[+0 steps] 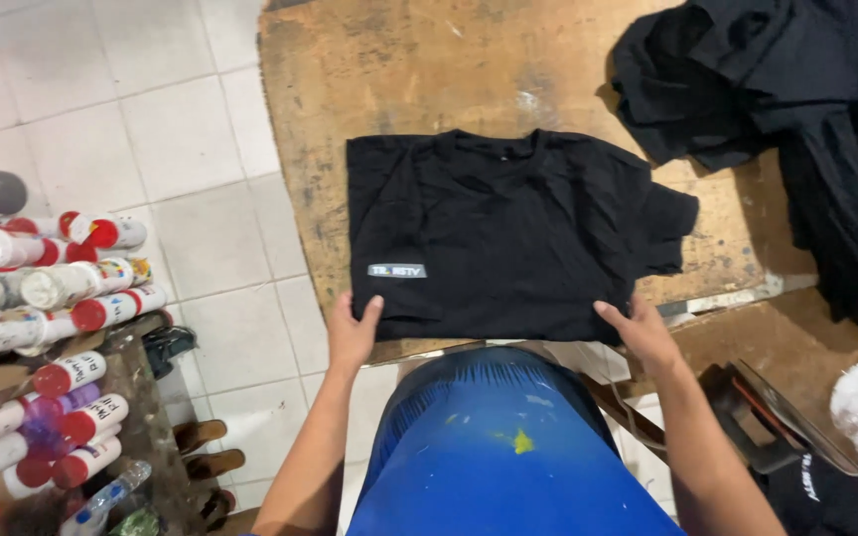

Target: The person irons a black t-shirt on a wooden table, places a sticker on the sleeve, and irons it again. They then retrieve a cardboard sheet, place it on the table, and iron another black t-shirt before applying a sticker to its sleeve.

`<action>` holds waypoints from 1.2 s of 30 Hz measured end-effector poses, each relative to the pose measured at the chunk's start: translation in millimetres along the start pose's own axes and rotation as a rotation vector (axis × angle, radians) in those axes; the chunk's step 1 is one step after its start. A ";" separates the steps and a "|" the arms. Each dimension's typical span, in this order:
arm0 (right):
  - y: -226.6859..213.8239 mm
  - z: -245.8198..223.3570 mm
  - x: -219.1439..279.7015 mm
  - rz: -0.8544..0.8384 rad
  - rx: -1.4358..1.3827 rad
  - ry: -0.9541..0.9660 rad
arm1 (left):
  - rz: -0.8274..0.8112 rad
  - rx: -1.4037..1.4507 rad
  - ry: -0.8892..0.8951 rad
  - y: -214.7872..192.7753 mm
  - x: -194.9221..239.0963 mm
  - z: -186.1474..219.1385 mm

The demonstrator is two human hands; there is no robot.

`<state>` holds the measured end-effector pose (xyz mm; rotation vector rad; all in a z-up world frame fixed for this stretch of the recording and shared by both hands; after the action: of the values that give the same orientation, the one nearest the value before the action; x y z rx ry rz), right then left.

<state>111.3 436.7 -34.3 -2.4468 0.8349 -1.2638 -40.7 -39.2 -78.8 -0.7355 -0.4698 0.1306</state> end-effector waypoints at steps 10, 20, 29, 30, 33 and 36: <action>14.1 -0.8 0.9 0.060 -0.269 0.038 | -0.130 0.081 -0.114 16.6 0.2 -31.9; 6.8 74.6 -77.1 0.133 -0.220 0.083 | -0.112 0.295 -0.005 -33.9 22.8 -10.5; 46.3 -18.2 25.7 0.099 0.228 0.000 | -0.036 0.290 -0.211 -22.5 43.1 -33.6; 52.7 -26.9 34.7 0.074 0.137 0.043 | -0.035 0.305 -0.200 -15.5 39.1 -33.7; 48.8 -16.2 30.0 0.029 0.059 0.109 | -0.058 0.348 -0.199 -16.5 56.6 -19.8; 43.3 -27.3 36.6 -0.016 0.003 0.115 | -0.057 0.410 -0.184 -27.7 69.8 -11.6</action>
<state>89.8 380.9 -14.7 -2.4021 0.8435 -1.4225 25.2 -47.5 -42.0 -0.3082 -0.6156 0.2343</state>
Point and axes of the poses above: each hand's wrist, its own x-axis away from the middle knuckle, its own y-axis out of the palm, z = x × y, the point moved 9 cm from there along -x, towards the middle knuckle, and after that the axes turned 11 degrees about z, right-handed, at the moved point
